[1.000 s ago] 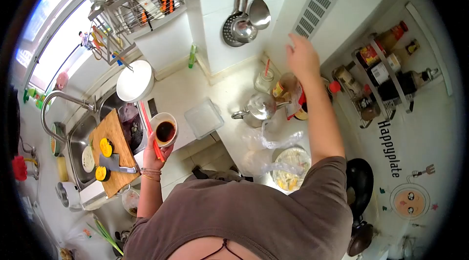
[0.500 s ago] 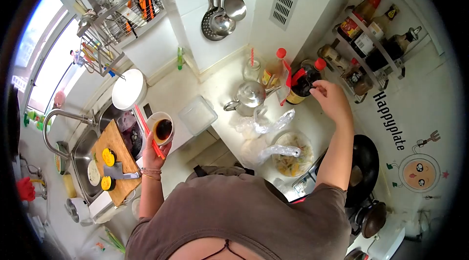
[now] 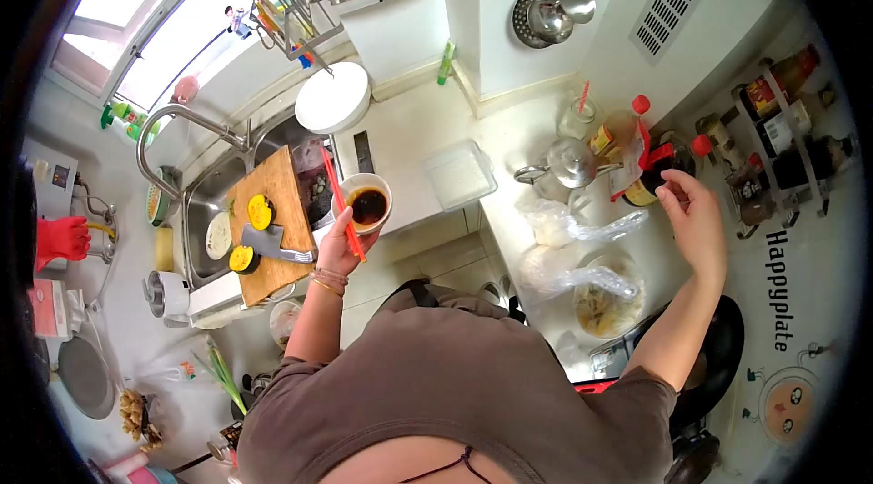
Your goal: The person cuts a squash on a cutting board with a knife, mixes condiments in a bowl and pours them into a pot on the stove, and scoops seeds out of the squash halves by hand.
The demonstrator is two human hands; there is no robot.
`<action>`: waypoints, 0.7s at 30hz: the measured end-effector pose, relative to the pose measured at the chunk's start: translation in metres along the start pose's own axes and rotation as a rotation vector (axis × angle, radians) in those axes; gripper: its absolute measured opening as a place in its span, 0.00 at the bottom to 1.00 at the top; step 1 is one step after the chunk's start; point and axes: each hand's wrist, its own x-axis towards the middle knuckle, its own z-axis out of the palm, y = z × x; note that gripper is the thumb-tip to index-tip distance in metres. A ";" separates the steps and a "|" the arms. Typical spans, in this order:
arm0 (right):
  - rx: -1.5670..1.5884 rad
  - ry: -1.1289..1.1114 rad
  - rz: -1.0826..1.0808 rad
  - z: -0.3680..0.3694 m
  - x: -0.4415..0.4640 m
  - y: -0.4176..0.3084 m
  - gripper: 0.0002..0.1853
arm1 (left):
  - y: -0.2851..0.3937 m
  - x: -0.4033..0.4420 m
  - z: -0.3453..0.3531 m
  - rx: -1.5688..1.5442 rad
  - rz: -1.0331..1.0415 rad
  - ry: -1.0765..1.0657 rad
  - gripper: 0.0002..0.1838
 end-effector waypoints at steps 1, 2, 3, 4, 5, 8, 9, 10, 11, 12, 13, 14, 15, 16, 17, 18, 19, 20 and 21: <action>-0.009 0.001 -0.011 0.003 -0.003 -0.007 0.14 | 0.004 0.003 -0.002 -0.004 0.008 -0.008 0.18; -0.019 0.018 -0.029 0.007 -0.006 -0.013 0.14 | 0.007 0.008 -0.004 -0.008 0.015 -0.019 0.18; -0.021 0.022 -0.029 0.011 -0.010 -0.024 0.14 | 0.012 0.015 -0.006 -0.011 0.020 -0.031 0.18; -0.022 0.028 -0.026 0.015 -0.015 -0.037 0.13 | 0.015 0.024 -0.010 -0.021 0.016 -0.039 0.18; -0.024 0.036 -0.021 0.020 -0.021 -0.048 0.13 | 0.019 0.030 -0.013 -0.006 -0.008 -0.053 0.18; -0.022 0.068 -0.031 0.040 -0.038 -0.073 0.14 | 0.033 0.037 -0.017 0.050 -0.099 -0.094 0.19; -0.026 0.075 -0.004 0.048 -0.044 -0.081 0.14 | 0.039 0.037 -0.021 0.057 -0.130 -0.140 0.21; -0.030 0.081 0.022 0.057 -0.051 -0.090 0.13 | 0.046 0.035 -0.024 0.086 -0.138 -0.136 0.21; -0.034 0.088 0.046 0.066 -0.057 -0.099 0.13 | 0.054 0.034 -0.026 0.114 -0.144 -0.132 0.21; -0.018 0.104 0.046 0.076 -0.062 -0.106 0.13 | 0.060 0.042 -0.035 0.097 -0.152 -0.172 0.21; -0.003 0.117 0.048 0.088 -0.068 -0.109 0.13 | 0.064 0.053 -0.045 0.080 -0.163 -0.209 0.21; 0.011 0.130 0.053 0.100 -0.074 -0.114 0.13 | 0.068 0.063 -0.054 0.062 -0.177 -0.247 0.21; 0.007 0.121 0.092 0.111 -0.080 -0.125 0.13 | 0.074 0.065 -0.054 0.081 -0.197 -0.251 0.21; 0.004 0.116 0.134 0.123 -0.087 -0.137 0.14 | 0.078 0.067 -0.052 0.103 -0.219 -0.258 0.22; -0.001 0.113 0.180 0.133 -0.094 -0.146 0.14 | 0.081 0.067 -0.050 0.125 -0.245 -0.267 0.22; -0.002 0.123 0.125 0.147 -0.102 -0.140 0.13 | 0.084 0.067 -0.049 0.162 -0.282 -0.269 0.22; 0.012 0.093 0.173 0.156 -0.110 -0.149 0.13 | 0.087 0.065 -0.050 0.191 -0.312 -0.265 0.22; 0.026 0.091 0.195 0.165 -0.118 -0.155 0.13 | 0.090 0.063 -0.051 0.221 -0.338 -0.262 0.22; 0.041 0.091 0.213 0.174 -0.126 -0.159 0.13 | 0.092 0.063 -0.053 0.250 -0.361 -0.260 0.22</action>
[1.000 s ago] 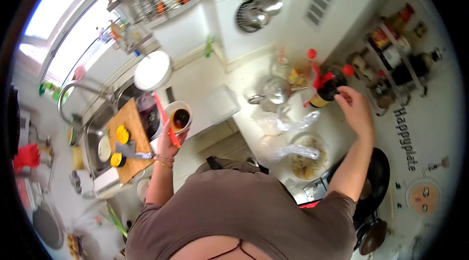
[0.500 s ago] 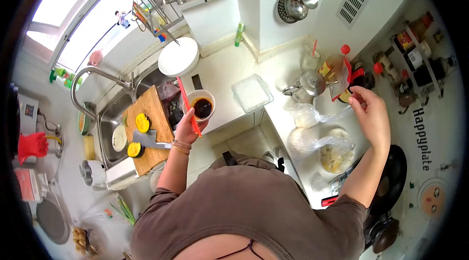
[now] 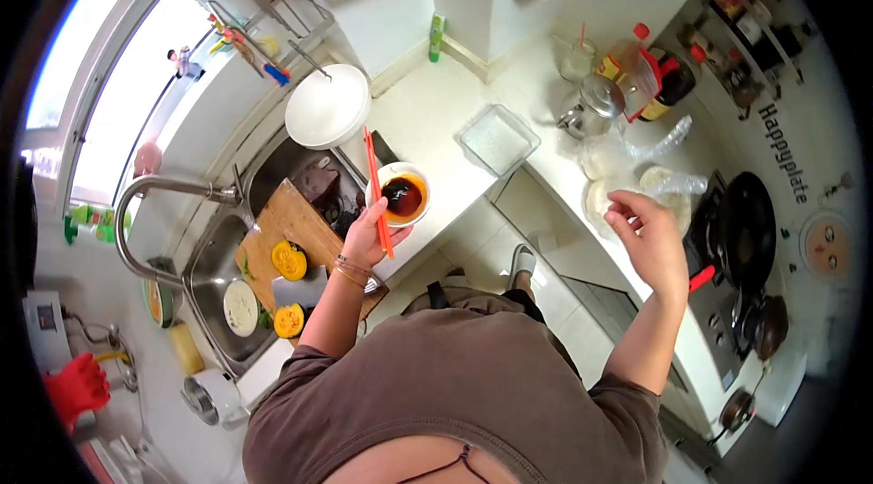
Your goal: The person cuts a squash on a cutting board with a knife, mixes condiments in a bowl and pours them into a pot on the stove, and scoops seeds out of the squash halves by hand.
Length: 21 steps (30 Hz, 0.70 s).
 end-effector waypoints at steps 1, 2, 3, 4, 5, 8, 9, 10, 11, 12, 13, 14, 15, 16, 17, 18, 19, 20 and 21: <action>0.023 -0.016 0.054 0.007 -0.009 0.000 0.14 | 0.002 -0.001 -0.005 0.010 -0.029 -0.012 0.22; 0.059 -0.023 0.097 0.013 -0.017 -0.001 0.14 | 0.006 -0.001 -0.009 0.013 -0.030 -0.021 0.22; 0.064 -0.022 0.109 0.018 -0.024 -0.003 0.14 | 0.009 -0.001 -0.013 0.014 -0.032 -0.027 0.22; 0.070 -0.021 0.118 0.024 -0.030 -0.005 0.14 | 0.011 -0.001 -0.015 0.014 -0.031 -0.033 0.22; 0.067 -0.019 0.125 0.030 -0.035 -0.007 0.14 | 0.014 0.001 -0.015 0.032 -0.034 -0.030 0.21; 0.114 -0.045 0.162 0.046 -0.048 -0.021 0.14 | 0.014 0.014 -0.017 0.030 -0.044 -0.073 0.22; 0.114 -0.055 0.154 0.050 -0.052 -0.020 0.13 | 0.013 0.015 -0.015 0.025 -0.065 -0.073 0.22; 0.110 -0.063 0.165 0.054 -0.056 -0.021 0.13 | 0.011 0.014 -0.014 0.039 -0.078 -0.061 0.22; 0.107 -0.071 0.173 0.057 -0.060 -0.023 0.13 | 0.008 0.010 -0.013 0.052 -0.089 -0.048 0.23; 0.105 -0.081 0.179 0.059 -0.064 -0.025 0.13 | 0.007 0.005 -0.012 0.064 -0.098 -0.033 0.23; 0.085 -0.074 0.187 0.059 -0.068 -0.026 0.13 | 0.005 0.000 -0.013 0.056 -0.104 -0.031 0.21; 0.087 -0.066 0.196 0.059 -0.072 -0.025 0.13 | 0.005 -0.001 -0.014 0.049 -0.112 -0.049 0.21; 0.088 -0.058 0.206 0.060 -0.077 -0.022 0.13 | 0.005 0.001 -0.018 0.043 -0.122 -0.068 0.21; 0.089 -0.051 0.218 0.060 -0.083 -0.020 0.13 | 0.004 0.004 -0.023 0.036 -0.133 -0.084 0.20; 0.093 -0.041 0.224 0.060 -0.089 -0.019 0.13 | 0.001 0.010 -0.027 0.001 -0.127 -0.077 0.20; 0.096 -0.031 0.230 0.061 -0.095 -0.018 0.13 | -0.001 0.016 -0.028 0.003 -0.120 -0.074 0.20; 0.096 -0.022 0.235 0.060 -0.101 -0.017 0.14 | -0.005 0.021 -0.029 0.003 -0.111 -0.071 0.20; 0.087 -0.037 0.251 0.059 -0.107 -0.016 0.14 | -0.009 0.026 -0.030 0.001 -0.100 -0.068 0.20; 0.078 -0.052 0.266 0.058 -0.113 -0.016 0.14 | -0.012 0.025 -0.027 -0.024 -0.115 -0.047 0.19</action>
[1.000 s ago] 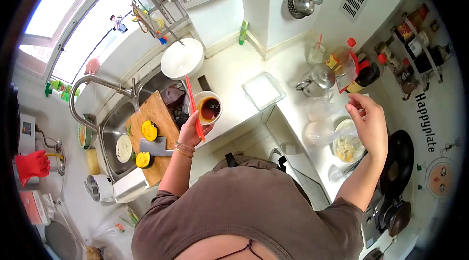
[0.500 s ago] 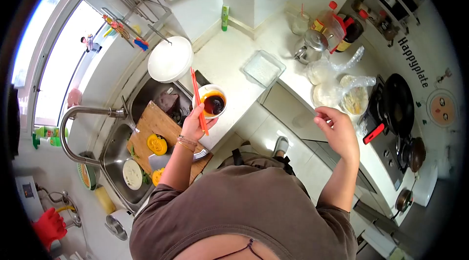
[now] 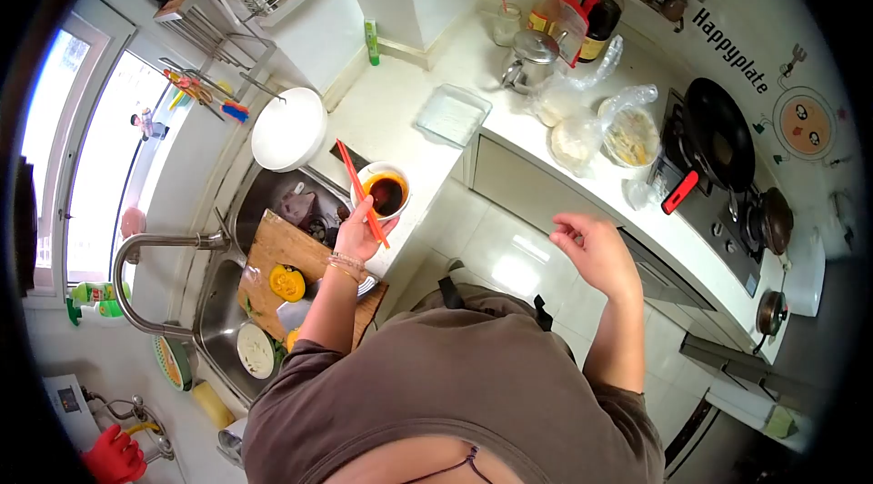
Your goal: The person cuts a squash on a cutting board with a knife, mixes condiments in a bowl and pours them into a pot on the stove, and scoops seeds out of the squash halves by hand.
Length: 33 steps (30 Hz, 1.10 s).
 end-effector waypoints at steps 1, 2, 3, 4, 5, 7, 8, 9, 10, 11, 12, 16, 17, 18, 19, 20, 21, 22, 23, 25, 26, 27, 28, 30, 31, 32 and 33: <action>-0.009 -0.014 0.017 0.000 -0.006 0.003 0.14 | -0.003 -0.001 0.003 -0.022 -0.015 -0.013 0.18; 0.001 -0.014 0.023 -0.001 -0.012 0.008 0.14 | -0.006 -0.002 0.005 -0.044 -0.031 -0.025 0.18; 0.011 -0.014 0.030 -0.001 -0.018 0.014 0.14 | -0.010 -0.003 0.008 -0.065 -0.046 -0.036 0.17; 0.023 -0.014 0.038 -0.002 -0.024 0.020 0.14 | -0.013 -0.007 0.014 -0.081 -0.032 -0.022 0.16; 0.007 -0.009 0.041 -0.004 -0.029 0.023 0.14 | -0.015 -0.006 0.013 -0.088 -0.044 -0.027 0.16; -0.022 0.006 0.051 -0.007 -0.038 0.027 0.14 | -0.018 0.002 0.012 -0.096 -0.070 -0.040 0.16; -0.011 0.008 0.062 -0.008 -0.041 0.028 0.14 | -0.018 0.005 0.011 -0.091 -0.068 -0.036 0.16; -0.003 0.011 0.075 -0.009 -0.044 0.029 0.14 | -0.018 0.007 0.012 -0.087 -0.069 -0.035 0.16; 0.003 0.014 0.089 -0.010 -0.047 0.031 0.14 | -0.019 0.010 0.012 -0.084 -0.071 -0.033 0.17; 0.006 0.014 0.094 -0.010 -0.049 0.032 0.14 | -0.019 0.015 0.009 -0.086 -0.063 -0.067 0.17; 0.010 0.012 0.100 -0.010 -0.051 0.033 0.14 | -0.018 0.017 0.008 -0.082 -0.073 -0.055 0.17; 0.017 0.031 0.128 -0.011 -0.058 0.038 0.14 | -0.013 0.019 0.011 -0.039 -0.096 -0.093 0.15; 0.027 0.041 0.129 -0.011 -0.060 0.041 0.14 | -0.012 0.018 0.013 -0.024 -0.101 -0.108 0.15; 0.036 0.050 0.130 -0.010 -0.062 0.045 0.14 | -0.012 0.018 0.013 -0.005 -0.084 -0.064 0.15; 0.045 0.058 0.129 -0.010 -0.063 0.048 0.14 | -0.010 0.017 0.015 0.025 -0.087 -0.060 0.15; 0.043 0.061 0.133 -0.010 -0.065 0.049 0.14 | -0.008 0.015 0.016 0.055 -0.089 -0.055 0.15; 0.042 0.064 0.138 -0.011 -0.067 0.049 0.14 | -0.005 0.013 0.017 0.085 -0.091 -0.051 0.16; 0.041 0.067 0.143 -0.011 -0.069 0.050 0.15 | -0.002 0.017 0.012 0.128 -0.114 -0.118 0.16; 0.055 0.068 0.153 -0.010 -0.072 0.052 0.15 | 0.001 0.016 0.012 0.186 -0.123 -0.077 0.16; 0.084 0.080 0.177 -0.011 -0.078 0.055 0.15 | 0.004 0.008 0.022 0.309 -0.143 -0.003 0.16; 0.078 0.063 0.144 -0.010 -0.081 0.059 0.15 | 0.002 0.010 0.015 0.333 -0.100 -0.058 0.18; 0.068 0.065 0.125 -0.008 -0.083 0.068 0.15 | 0.003 0.018 0.004 0.324 -0.104 -0.036 0.17; 0.053 0.085 0.124 -0.006 -0.090 0.079 0.15 | 0.004 0.018 0.000 0.346 -0.103 -0.090 0.16; 0.026 0.102 0.104 0.003 -0.100 0.097 0.15 | 0.008 0.032 -0.018 0.405 -0.089 -0.205 0.13; 0.032 0.120 0.126 0.007 -0.107 0.100 0.16 | 0.010 0.031 -0.022 0.437 -0.088 -0.117 0.15; -0.029 0.094 0.103 0.012 -0.111 0.110 0.18 | 0.015 0.051 -0.045 0.510 -0.062 -0.177 0.18; -0.004 0.092 0.125 0.010 -0.121 0.110 0.18 | 0.023 0.050 -0.041 0.524 -0.122 -0.146 0.22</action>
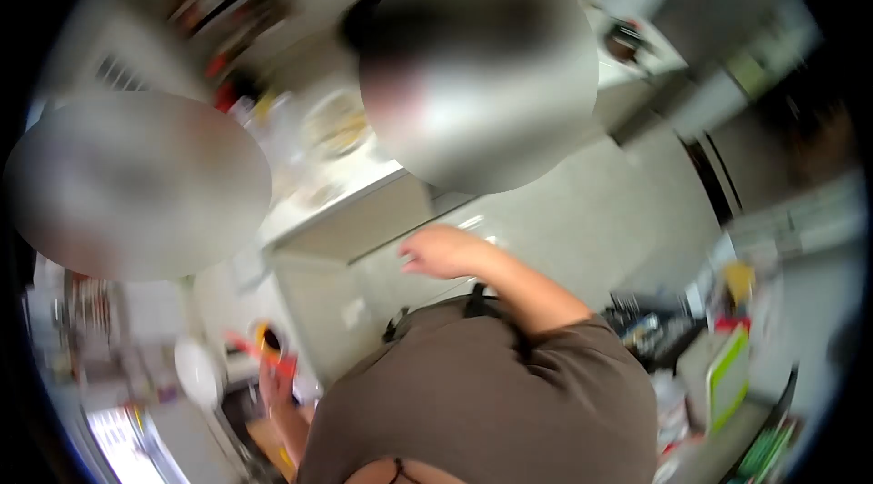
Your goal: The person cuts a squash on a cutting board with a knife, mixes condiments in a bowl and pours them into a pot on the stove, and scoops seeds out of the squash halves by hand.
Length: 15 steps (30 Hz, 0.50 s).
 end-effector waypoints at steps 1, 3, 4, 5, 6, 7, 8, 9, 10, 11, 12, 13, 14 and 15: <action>0.011 -0.011 0.018 0.004 -0.006 0.011 0.19 | 0.007 -0.006 -0.002 0.083 -0.069 0.139 0.26; 0.184 0.043 0.108 0.012 -0.031 0.043 0.21 | 0.020 -0.032 0.031 0.180 -0.030 0.223 0.31; 0.170 0.047 0.145 0.016 -0.043 0.060 0.24 | 0.024 -0.033 0.049 0.264 -0.011 0.245 0.32; 0.161 0.047 0.179 0.023 -0.058 0.082 0.26 | 0.025 -0.029 0.074 0.369 0.040 0.257 0.33; 0.173 0.057 0.264 0.032 -0.077 0.106 0.29 | 0.022 -0.029 0.103 0.510 0.138 0.281 0.34; 0.190 0.061 0.345 0.044 -0.096 0.129 0.31 | 0.017 -0.026 0.131 0.681 0.274 0.292 0.36; 0.210 0.056 0.416 0.058 -0.114 0.153 0.34 | 0.012 -0.023 0.159 0.907 0.441 0.312 0.37; 0.259 0.062 0.483 0.075 -0.134 0.179 0.37 | 0.005 -0.021 0.186 1.178 0.643 0.363 0.38; 0.309 0.059 0.540 0.095 -0.154 0.203 0.40 | 0.001 -0.020 0.208 1.448 0.876 0.437 0.39; 0.359 0.058 0.591 0.114 -0.177 0.226 0.42 | -0.008 -0.017 0.229 1.688 1.132 0.555 0.41; 0.422 0.037 0.672 0.130 -0.197 0.241 0.45 | -0.019 -0.011 0.246 1.850 1.371 0.636 0.42; 0.487 0.014 0.746 0.148 -0.220 0.256 0.47 | -0.028 -0.005 0.262 1.951 1.599 0.684 0.43; 0.571 0.036 0.768 0.170 -0.242 0.272 0.47 | -0.039 -0.001 0.280 2.044 1.785 0.696 0.45; 0.651 0.061 0.792 0.195 -0.262 0.285 0.49 | -0.050 0.002 0.300 2.168 1.900 0.669 0.46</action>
